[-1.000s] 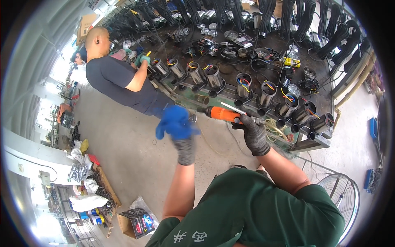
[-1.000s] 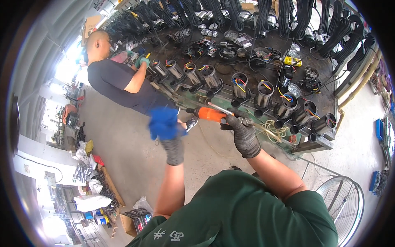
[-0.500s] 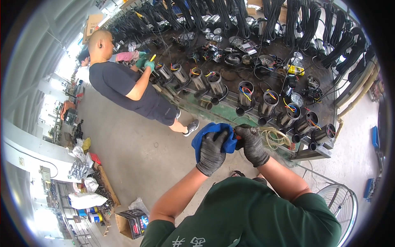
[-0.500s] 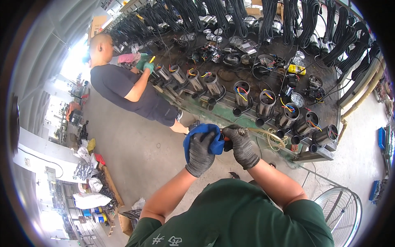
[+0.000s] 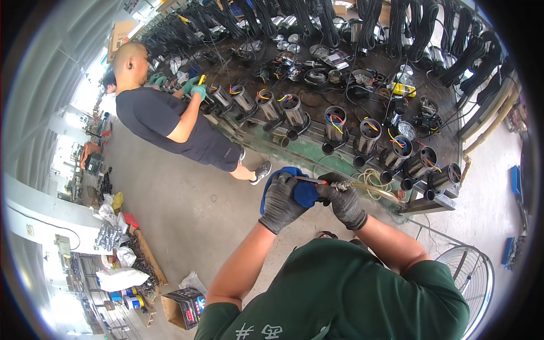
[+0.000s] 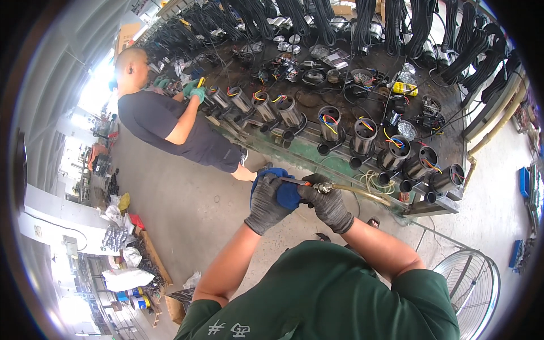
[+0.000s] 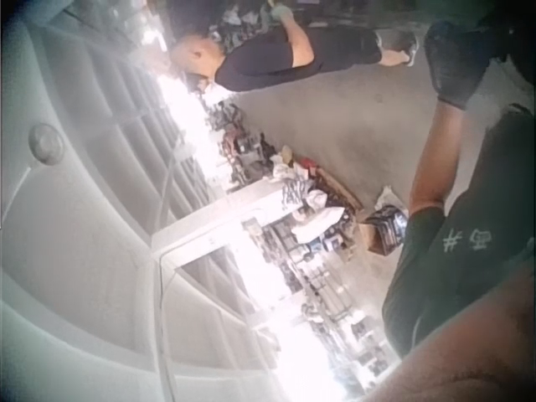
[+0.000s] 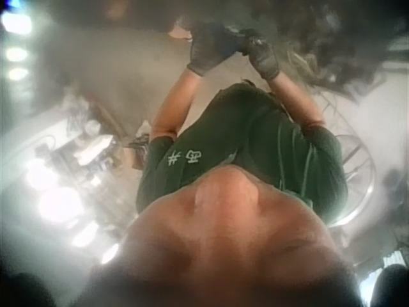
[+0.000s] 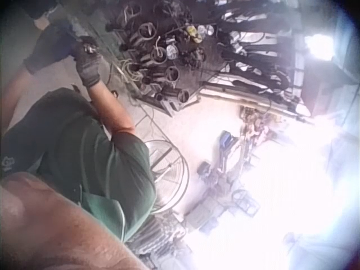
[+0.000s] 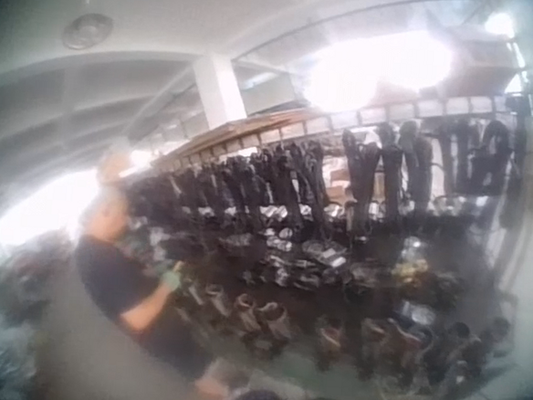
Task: The person assembles electrical components for pumps by cleaning motor housings with a cloth, stripping wire insulation with a tool, and using a power screwdriver to secure internal wiring on an assembly line.
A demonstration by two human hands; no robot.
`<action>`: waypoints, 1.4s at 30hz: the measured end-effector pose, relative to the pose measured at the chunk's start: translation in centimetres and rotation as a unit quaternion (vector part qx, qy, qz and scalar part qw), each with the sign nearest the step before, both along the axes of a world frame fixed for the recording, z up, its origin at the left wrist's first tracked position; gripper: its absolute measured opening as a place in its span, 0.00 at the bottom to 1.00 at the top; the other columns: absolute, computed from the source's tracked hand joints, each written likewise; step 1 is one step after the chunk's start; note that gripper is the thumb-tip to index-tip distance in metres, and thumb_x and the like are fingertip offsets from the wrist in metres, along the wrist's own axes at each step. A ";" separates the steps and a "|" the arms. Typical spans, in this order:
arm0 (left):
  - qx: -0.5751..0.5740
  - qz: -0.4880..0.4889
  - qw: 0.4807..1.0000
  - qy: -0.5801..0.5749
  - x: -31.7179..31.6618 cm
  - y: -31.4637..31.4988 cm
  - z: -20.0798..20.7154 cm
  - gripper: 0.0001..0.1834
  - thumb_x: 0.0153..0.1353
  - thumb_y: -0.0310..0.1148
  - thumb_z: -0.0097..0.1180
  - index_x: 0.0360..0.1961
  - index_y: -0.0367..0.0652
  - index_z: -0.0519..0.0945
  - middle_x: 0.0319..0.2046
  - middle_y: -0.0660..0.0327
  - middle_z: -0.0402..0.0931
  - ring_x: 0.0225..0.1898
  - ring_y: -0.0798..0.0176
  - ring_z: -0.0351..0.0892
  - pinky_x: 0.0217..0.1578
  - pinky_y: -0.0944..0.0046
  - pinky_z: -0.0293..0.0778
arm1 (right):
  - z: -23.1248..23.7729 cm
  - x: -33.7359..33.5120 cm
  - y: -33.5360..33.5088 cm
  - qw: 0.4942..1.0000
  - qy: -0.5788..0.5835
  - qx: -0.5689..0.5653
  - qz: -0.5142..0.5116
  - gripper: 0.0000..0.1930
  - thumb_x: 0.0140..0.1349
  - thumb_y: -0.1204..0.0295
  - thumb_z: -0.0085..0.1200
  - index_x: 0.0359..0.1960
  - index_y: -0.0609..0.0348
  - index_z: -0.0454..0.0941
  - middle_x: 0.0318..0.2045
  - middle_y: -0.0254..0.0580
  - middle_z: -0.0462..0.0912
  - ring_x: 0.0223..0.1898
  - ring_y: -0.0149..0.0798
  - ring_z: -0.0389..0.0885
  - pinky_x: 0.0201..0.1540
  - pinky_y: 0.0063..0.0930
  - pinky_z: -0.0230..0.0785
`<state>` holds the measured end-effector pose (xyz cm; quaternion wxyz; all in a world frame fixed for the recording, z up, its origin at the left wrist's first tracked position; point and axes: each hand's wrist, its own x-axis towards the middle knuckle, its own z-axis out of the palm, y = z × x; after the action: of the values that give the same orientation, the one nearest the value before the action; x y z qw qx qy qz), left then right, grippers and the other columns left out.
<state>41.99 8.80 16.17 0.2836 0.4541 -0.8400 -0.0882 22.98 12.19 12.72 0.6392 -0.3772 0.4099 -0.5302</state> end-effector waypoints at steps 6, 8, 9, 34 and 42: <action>0.094 -0.062 0.993 -0.031 3.6 -0.1 -2.0 0.31 0.48 0.42 0.70 0.54 0.49 0.78 0.46 0.52 0.79 0.47 0.47 0.81 0.49 0.51 0.79 | 0.0 -0.6 0.1 1.000 -0.009 0.007 0.006 0.23 0.59 0.63 0.67 0.49 0.66 0.77 0.31 0.40 0.86 0.31 0.30 0.84 0.30 0.22 0.74; 0.111 -0.033 0.992 -0.045 4.7 0.3 -3.4 0.32 0.48 0.43 0.70 0.56 0.49 0.77 0.46 0.51 0.80 0.44 0.46 0.83 0.45 0.52 0.81 | 0.5 -0.1 0.2 0.999 -0.027 0.021 -0.004 0.21 0.60 0.63 0.65 0.48 0.68 0.79 0.31 0.40 0.86 0.29 0.31 0.84 0.29 0.23 0.75; 0.048 -0.061 0.997 -0.024 5.3 0.1 -3.9 0.33 0.50 0.43 0.70 0.57 0.47 0.77 0.47 0.50 0.80 0.43 0.45 0.83 0.44 0.51 0.81 | 0.8 0.1 0.2 0.999 -0.036 0.023 -0.013 0.20 0.61 0.63 0.63 0.46 0.69 0.80 0.30 0.41 0.86 0.28 0.33 0.85 0.28 0.24 0.75; 0.176 0.041 0.850 0.496 3.7 -5.2 -3.7 0.06 0.68 0.29 0.59 0.42 0.41 0.76 0.33 0.65 0.79 0.32 0.72 0.77 0.32 0.68 0.74 | -1.2 -3.0 -1.7 0.963 -0.189 0.127 -0.145 0.16 0.61 0.55 0.56 0.35 0.55 0.77 0.28 0.35 0.78 0.27 0.33 0.73 0.29 0.28 0.62; 0.197 0.259 0.787 0.523 6.2 -21.0 -11.8 0.08 0.64 0.26 0.62 0.30 0.45 0.75 0.24 0.69 0.71 0.28 0.73 0.71 0.28 0.70 0.70 | -5.5 -10.1 -5.8 0.895 -0.307 0.124 -0.298 0.11 0.59 0.59 0.62 0.37 0.47 0.78 0.34 0.29 0.79 0.30 0.32 0.74 0.31 0.26 0.66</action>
<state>48.20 -12.21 4.38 0.5964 0.5848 -0.3780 -0.3993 12.87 6.35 7.22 0.5872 0.0266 0.3487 -0.7300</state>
